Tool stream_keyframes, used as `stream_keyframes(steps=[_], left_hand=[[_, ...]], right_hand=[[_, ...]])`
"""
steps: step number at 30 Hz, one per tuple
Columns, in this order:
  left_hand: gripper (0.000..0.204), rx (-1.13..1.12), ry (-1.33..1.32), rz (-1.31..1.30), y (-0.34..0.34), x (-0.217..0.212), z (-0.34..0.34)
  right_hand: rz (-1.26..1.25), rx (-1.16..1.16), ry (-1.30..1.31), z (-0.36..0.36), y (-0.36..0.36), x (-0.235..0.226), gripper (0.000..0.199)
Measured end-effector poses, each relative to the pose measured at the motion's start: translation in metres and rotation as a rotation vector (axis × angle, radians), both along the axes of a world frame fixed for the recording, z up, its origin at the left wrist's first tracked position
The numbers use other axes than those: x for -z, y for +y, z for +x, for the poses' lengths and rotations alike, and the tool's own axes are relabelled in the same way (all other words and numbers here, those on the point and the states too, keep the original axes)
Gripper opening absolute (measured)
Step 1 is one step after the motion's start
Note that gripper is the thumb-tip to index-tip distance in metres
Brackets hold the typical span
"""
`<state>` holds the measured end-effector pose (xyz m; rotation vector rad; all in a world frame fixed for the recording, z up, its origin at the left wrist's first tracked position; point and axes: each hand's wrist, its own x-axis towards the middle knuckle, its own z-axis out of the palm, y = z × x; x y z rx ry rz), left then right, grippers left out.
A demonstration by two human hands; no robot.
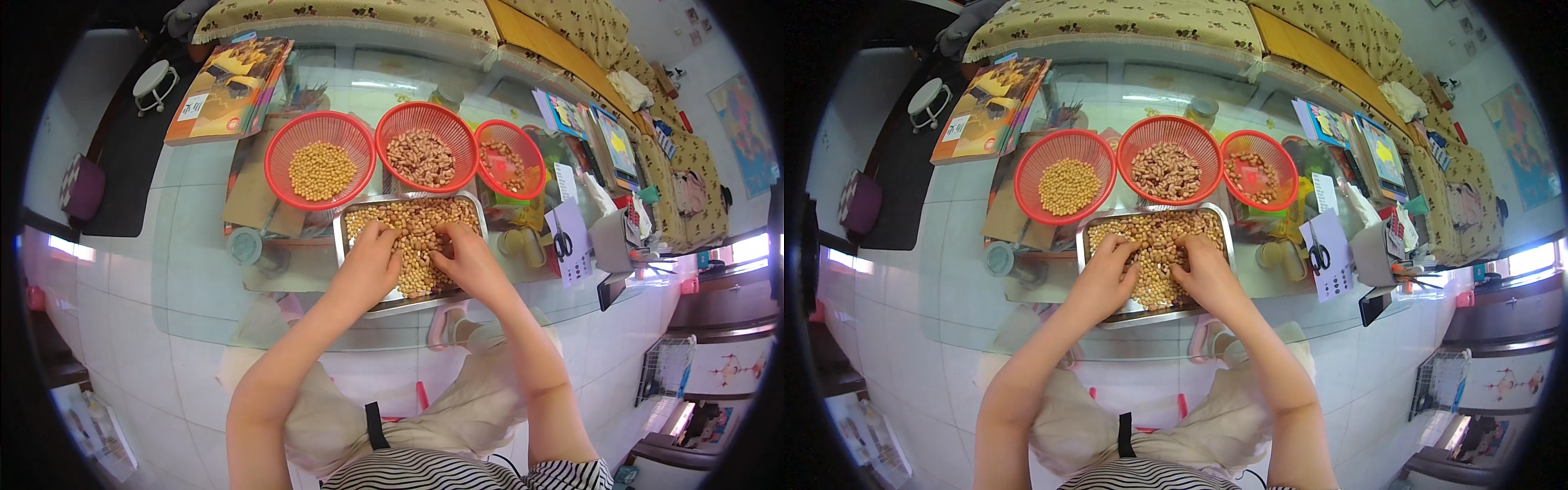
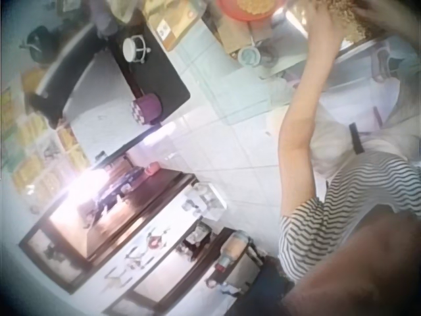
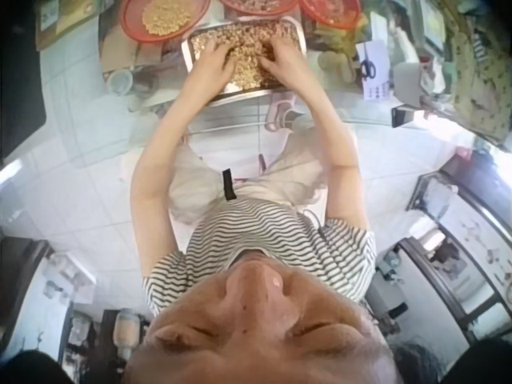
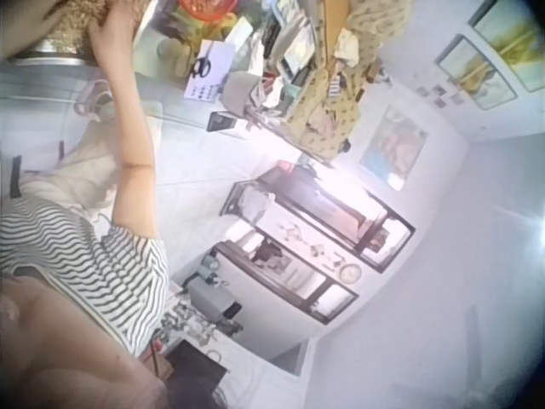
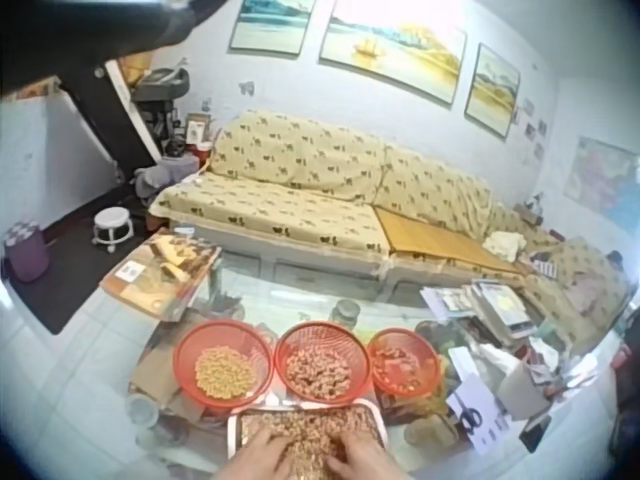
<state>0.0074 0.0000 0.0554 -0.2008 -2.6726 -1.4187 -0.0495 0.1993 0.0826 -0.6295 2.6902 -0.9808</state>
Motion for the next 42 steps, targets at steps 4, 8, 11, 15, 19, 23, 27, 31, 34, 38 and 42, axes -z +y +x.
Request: stream_keyframes(steps=[4,8,11,15,19,23,27,31,34,38,42], left_hand=[[0.033,0.002,-0.130,0.144,0.001,0.000,0.001],[0.039,0.000,-0.168,0.217,0.003,-0.004,0.001],[0.041,-0.005,-0.274,0.283,0.002,0.002,-0.002],[0.041,-0.033,-0.479,0.515,0.000,0.003,-0.007],[0.040,-0.115,-0.668,1.037,0.004,0.000,-0.006],[0.036,-0.144,-0.634,1.332,0.004,-0.002,-0.007],[0.028,-0.041,-0.709,1.549,0.004,0.001,-0.008],[0.027,-0.014,-0.755,1.639,0.006,-0.003,-0.010],[0.029,-0.070,-0.780,1.661,0.010,-0.007,-0.011],[0.031,-0.080,-0.772,1.692,0.010,0.001,-0.010],[0.027,-0.063,-0.796,1.737,0.006,0.008,-0.011]], right_hand=[[-0.035,0.028,-0.112,0.001,-0.012,-0.006,0.040],[-0.133,0.029,-0.159,0.002,-0.017,-0.001,0.040],[-0.172,0.044,-0.259,-0.001,-0.020,0.007,0.042],[-0.157,0.074,-0.398,-0.004,-0.024,0.005,0.043],[-0.216,0.088,-0.436,-0.003,-0.025,0.003,0.042],[-0.203,0.049,-0.221,0.003,-0.027,-0.011,0.041],[-0.222,-0.036,-0.044,0.011,-0.033,-0.022,0.035],[-0.241,-0.048,-0.088,0.022,-0.042,-0.039,0.033],[-0.293,-0.091,-0.068,0.025,-0.042,-0.039,0.032],[-0.308,-0.104,-0.023,0.022,-0.038,-0.048,0.028],[-0.294,-0.051,-0.015,0.017,-0.035,-0.058,0.024]])
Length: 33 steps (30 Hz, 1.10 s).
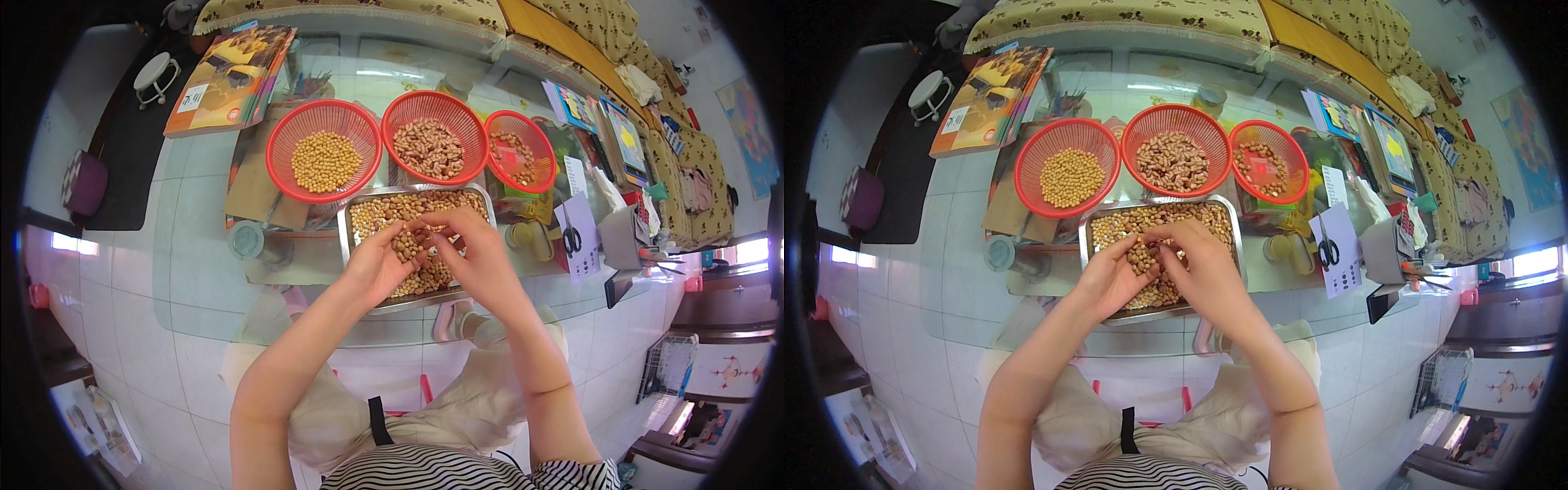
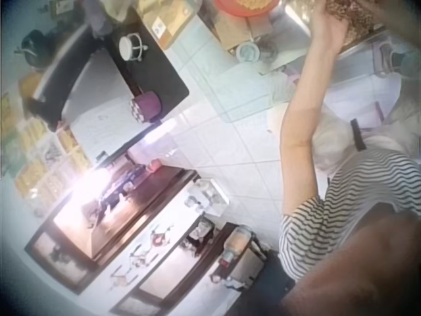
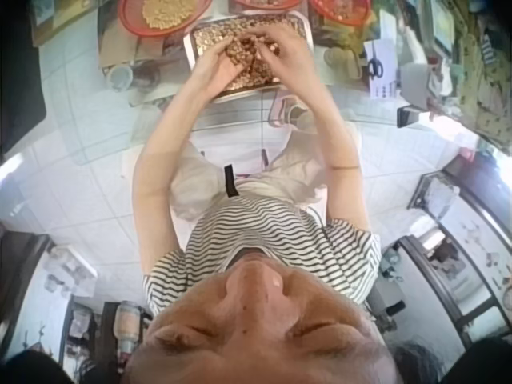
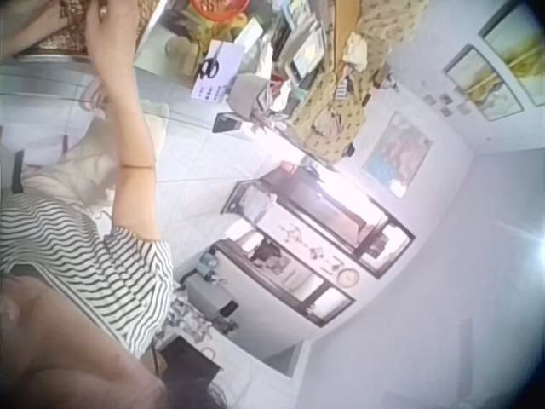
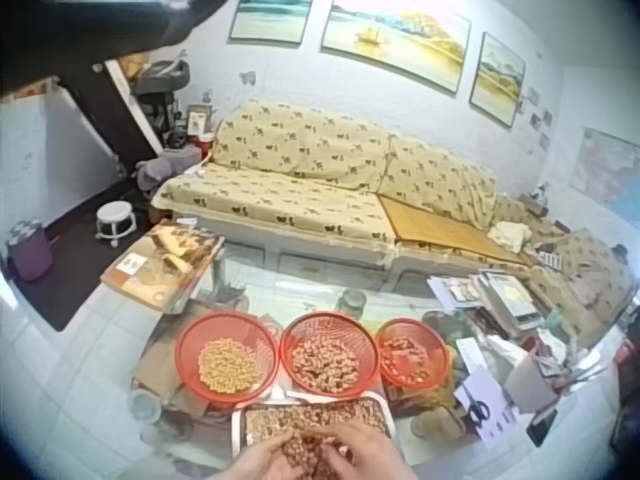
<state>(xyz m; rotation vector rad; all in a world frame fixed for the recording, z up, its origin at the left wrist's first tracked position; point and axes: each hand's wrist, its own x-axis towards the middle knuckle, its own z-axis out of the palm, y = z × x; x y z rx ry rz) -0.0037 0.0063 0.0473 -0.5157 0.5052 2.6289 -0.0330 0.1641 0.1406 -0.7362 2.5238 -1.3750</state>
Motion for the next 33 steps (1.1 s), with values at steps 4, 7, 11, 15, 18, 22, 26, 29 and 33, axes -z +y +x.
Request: stream_keyframes(steps=[4,7,11,15,18,22,26,29,33], left_hand=[[0.027,-0.013,0.017,0.009,0.000,-0.007,0.001],[0.027,-0.031,0.005,0.041,0.001,-0.007,0.001],[0.030,-0.038,-0.025,0.051,0.001,-0.011,0.000],[0.033,-0.054,-0.021,0.065,0.001,-0.010,0.001],[0.034,-0.079,-0.030,0.069,0.001,-0.007,0.000],[0.033,-0.091,-0.034,0.052,0.001,-0.013,0.000],[0.033,-0.085,-0.014,0.017,-0.001,-0.021,0.000],[0.032,-0.077,-0.013,0.028,-0.002,-0.021,0.000],[0.031,-0.076,-0.018,0.026,-0.003,-0.017,-0.001]], right_hand=[[0.102,-0.007,0.048,0.000,0.002,-0.004,0.024],[0.134,-0.020,0.030,0.002,0.001,-0.001,0.027],[0.122,-0.050,0.076,0.001,0.004,0.010,0.031],[0.198,-0.031,0.172,0.002,0.002,0.014,0.032],[0.221,-0.031,0.253,0.001,0.001,0.019,0.033],[0.213,-0.038,0.273,-0.001,0.002,0.025,0.030],[0.180,-0.041,0.237,-0.002,0.002,0.028,0.020],[0.153,-0.036,0.234,-0.003,0.001,0.028,0.015],[0.134,-0.049,0.230,-0.006,0.001,0.030,0.015]])
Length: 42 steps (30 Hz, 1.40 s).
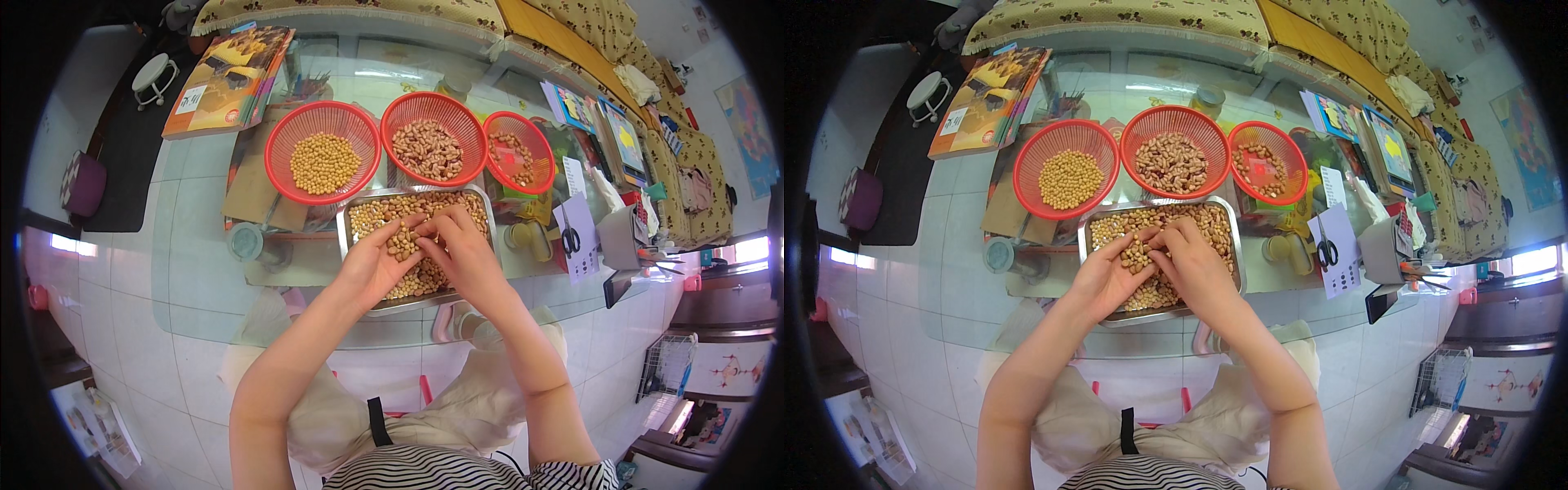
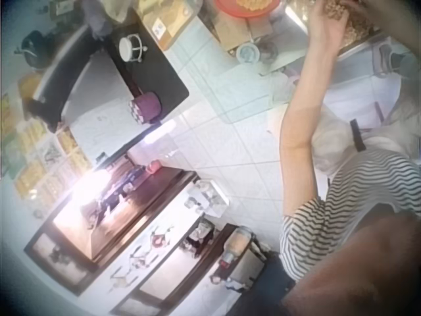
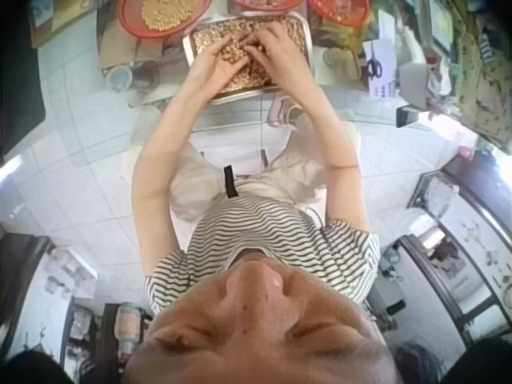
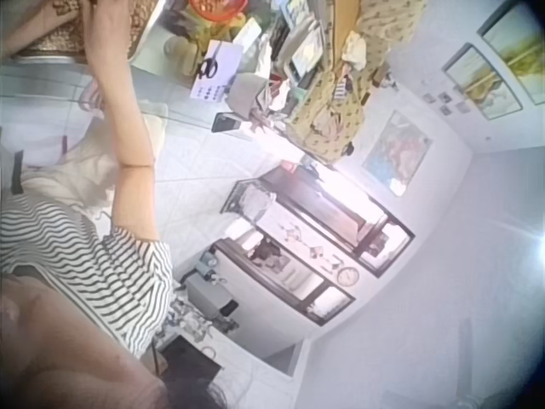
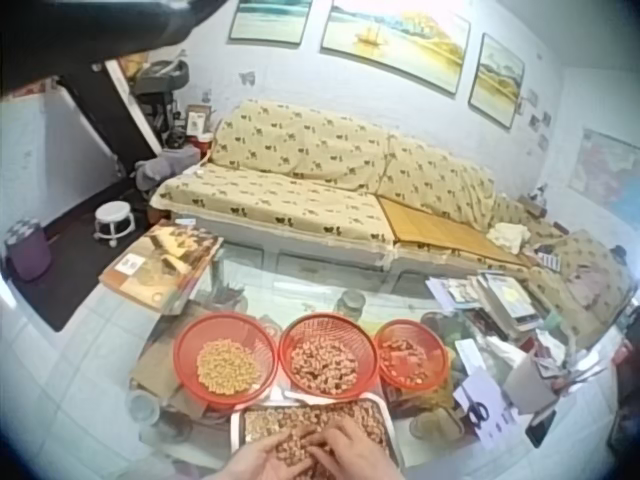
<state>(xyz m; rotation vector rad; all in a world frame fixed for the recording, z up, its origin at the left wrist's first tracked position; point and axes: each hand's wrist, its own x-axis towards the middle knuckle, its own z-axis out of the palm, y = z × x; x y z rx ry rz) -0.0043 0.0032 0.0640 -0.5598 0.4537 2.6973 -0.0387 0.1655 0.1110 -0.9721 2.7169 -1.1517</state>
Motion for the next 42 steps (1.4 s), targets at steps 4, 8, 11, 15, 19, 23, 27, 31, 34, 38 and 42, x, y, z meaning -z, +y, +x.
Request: stream_keyframes(steps=[4,8,11,15,19,23,27,31,34,38,42], left_hand=[[0.032,0.006,0.007,-0.011,0.000,0.000,-0.001],[0.035,0.009,0.001,-0.046,0.000,-0.012,0.000],[0.039,0.006,0.013,0.008,0.001,-0.006,-0.002],[0.036,0.012,0.033,0.038,0.002,-0.006,-0.002],[0.036,0.016,0.047,0.046,-0.001,-0.007,-0.002],[0.034,0.015,0.061,0.042,-0.001,-0.005,-0.003],[0.033,-0.017,-0.011,-0.034,0.004,-0.011,0.001],[0.032,-0.009,-0.005,0.011,0.005,0.000,0.001],[0.032,-0.007,0.002,0.037,0.004,0.001,0.001],[0.031,-0.008,0.014,0.046,0.003,0.002,0.001],[0.030,-0.016,-0.009,0.050,0.002,-0.001,0.001]], right_hand=[[0.008,0.038,-0.030,-0.003,0.002,-0.002,0.015],[-0.151,0.186,-0.150,-0.014,0.005,-0.009,0.012],[-0.383,0.371,-0.430,-0.031,0.010,-0.008,0.010],[-0.663,0.395,-0.488,-0.056,0.018,0.008,0.016],[-0.639,0.405,-0.441,-0.053,0.011,-0.001,0.030],[-0.320,0.194,-0.240,-0.038,0.014,-0.006,0.028],[-0.119,0.022,-0.064,-0.018,-0.002,-0.017,0.024],[-0.036,-0.019,0.130,-0.013,-0.006,0.000,0.020],[-0.013,-0.031,0.187,-0.012,-0.006,0.003,0.018],[0.016,-0.044,0.206,-0.010,-0.008,0.002,0.016],[-0.003,-0.015,0.215,-0.009,-0.012,0.006,0.014]])
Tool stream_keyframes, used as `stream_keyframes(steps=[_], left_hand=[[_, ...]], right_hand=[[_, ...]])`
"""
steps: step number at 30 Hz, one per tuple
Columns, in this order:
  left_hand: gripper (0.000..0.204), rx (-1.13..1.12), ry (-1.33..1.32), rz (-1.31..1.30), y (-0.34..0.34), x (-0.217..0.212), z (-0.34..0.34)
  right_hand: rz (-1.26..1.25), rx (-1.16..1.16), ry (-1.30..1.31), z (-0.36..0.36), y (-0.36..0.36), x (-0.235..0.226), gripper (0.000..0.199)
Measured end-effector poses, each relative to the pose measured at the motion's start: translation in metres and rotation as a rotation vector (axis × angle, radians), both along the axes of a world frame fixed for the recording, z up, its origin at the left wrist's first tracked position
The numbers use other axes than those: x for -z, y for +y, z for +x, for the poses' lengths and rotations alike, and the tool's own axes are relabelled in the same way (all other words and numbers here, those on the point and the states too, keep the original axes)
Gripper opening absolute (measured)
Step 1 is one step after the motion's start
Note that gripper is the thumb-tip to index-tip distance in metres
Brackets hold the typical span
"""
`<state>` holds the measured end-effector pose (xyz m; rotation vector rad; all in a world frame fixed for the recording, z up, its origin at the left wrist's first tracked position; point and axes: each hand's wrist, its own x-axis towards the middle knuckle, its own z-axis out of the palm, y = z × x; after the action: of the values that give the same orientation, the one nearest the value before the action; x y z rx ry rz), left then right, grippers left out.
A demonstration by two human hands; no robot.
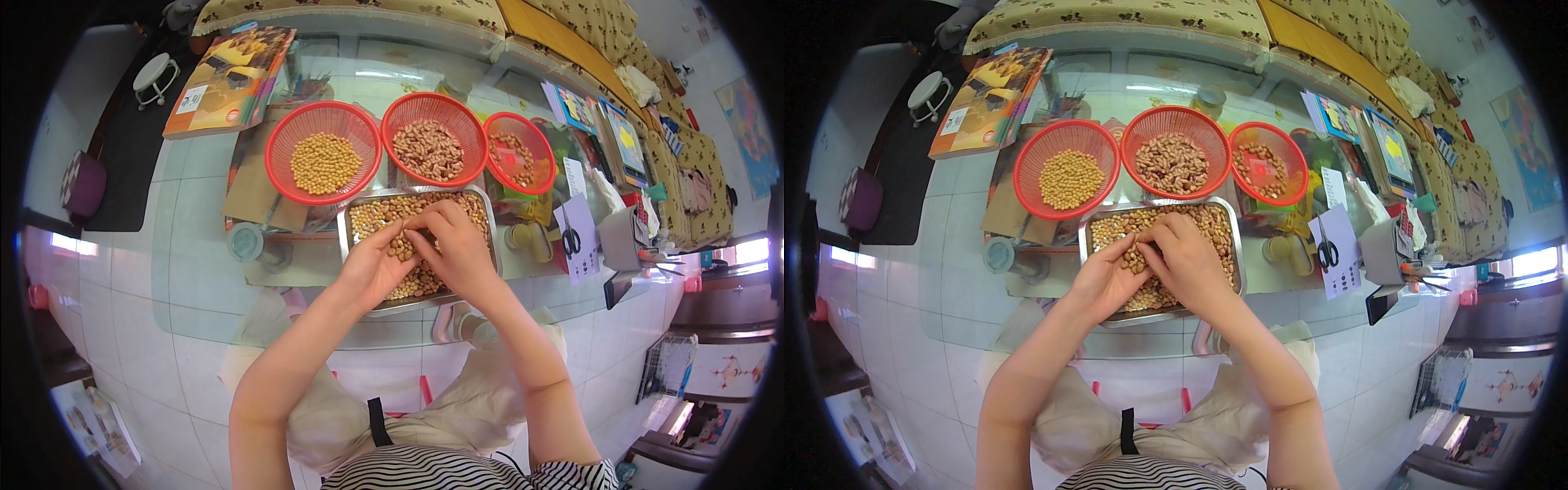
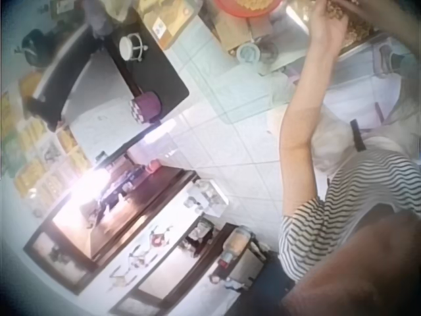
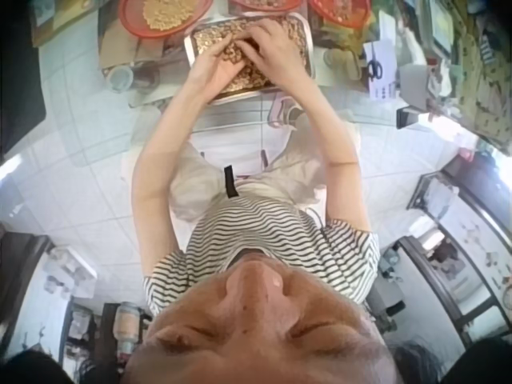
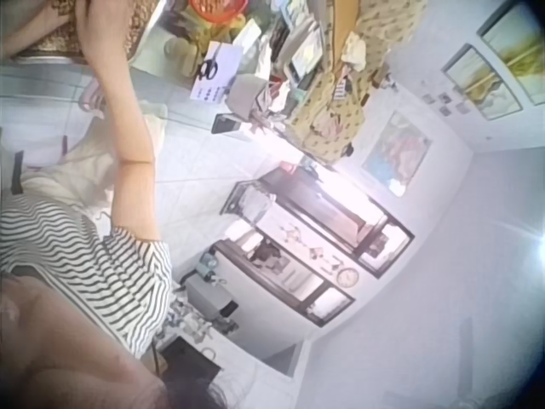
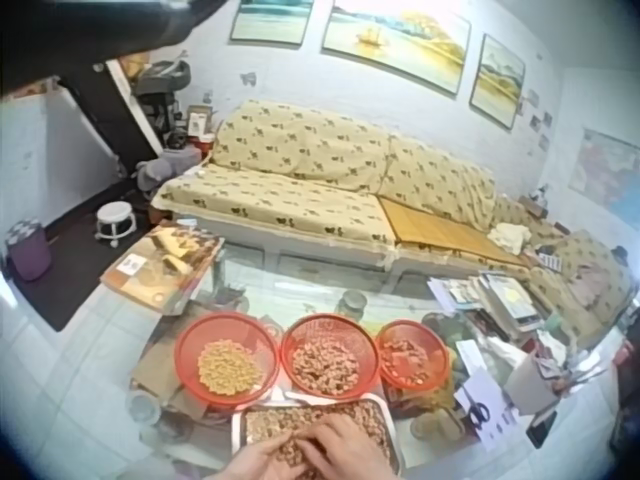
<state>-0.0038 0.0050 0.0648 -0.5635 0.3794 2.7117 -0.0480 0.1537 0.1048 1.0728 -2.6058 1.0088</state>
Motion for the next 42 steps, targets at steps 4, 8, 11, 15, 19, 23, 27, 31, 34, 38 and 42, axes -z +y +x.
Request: stream_keyframes(steps=[4,8,11,15,19,23,27,31,34,38,42], left_hand=[[0.028,-0.044,0.016,-0.028,-0.005,-0.004,0.002],[0.036,-0.090,0.049,-0.062,-0.021,-0.019,0.004],[0.040,-0.153,0.042,-0.041,-0.041,-0.025,0.003],[0.040,-0.271,0.076,-0.030,-0.061,-0.031,0.000],[0.039,-0.326,0.087,0.002,-0.072,-0.031,0.002],[0.040,-0.357,0.066,0.008,-0.074,-0.034,0.002],[0.041,-0.368,0.066,0.001,-0.074,-0.033,0.001],[0.040,-0.408,0.059,-0.019,-0.076,-0.033,0.002],[0.040,-0.442,0.016,-0.052,-0.074,-0.032,0.000],[0.039,-0.392,0.041,-0.063,-0.070,-0.037,0.001],[0.040,-0.366,0.066,-0.029,-0.067,-0.036,0.002]], right_hand=[[-0.156,0.031,-0.284,0.002,-0.005,-0.013,0.010],[-0.337,0.090,-0.496,-0.014,-0.013,-0.016,0.011],[-0.299,0.120,-0.488,-0.027,-0.033,-0.027,0.014],[-0.322,0.098,-0.358,-0.048,-0.061,-0.016,0.015],[-0.351,0.130,-0.377,-0.057,-0.086,-0.013,0.016],[-0.346,0.141,-0.408,-0.057,-0.096,-0.013,0.016],[-0.392,0.074,-0.370,-0.057,-0.098,-0.009,0.017],[-0.196,-0.089,-0.311,-0.037,-0.095,-0.033,0.019],[-0.094,-0.140,-0.206,-0.025,-0.091,-0.030,0.023],[-0.081,-0.128,-0.194,-0.020,-0.084,-0.026,0.020],[-0.170,-0.126,-0.260,-0.016,-0.078,-0.031,0.014]])
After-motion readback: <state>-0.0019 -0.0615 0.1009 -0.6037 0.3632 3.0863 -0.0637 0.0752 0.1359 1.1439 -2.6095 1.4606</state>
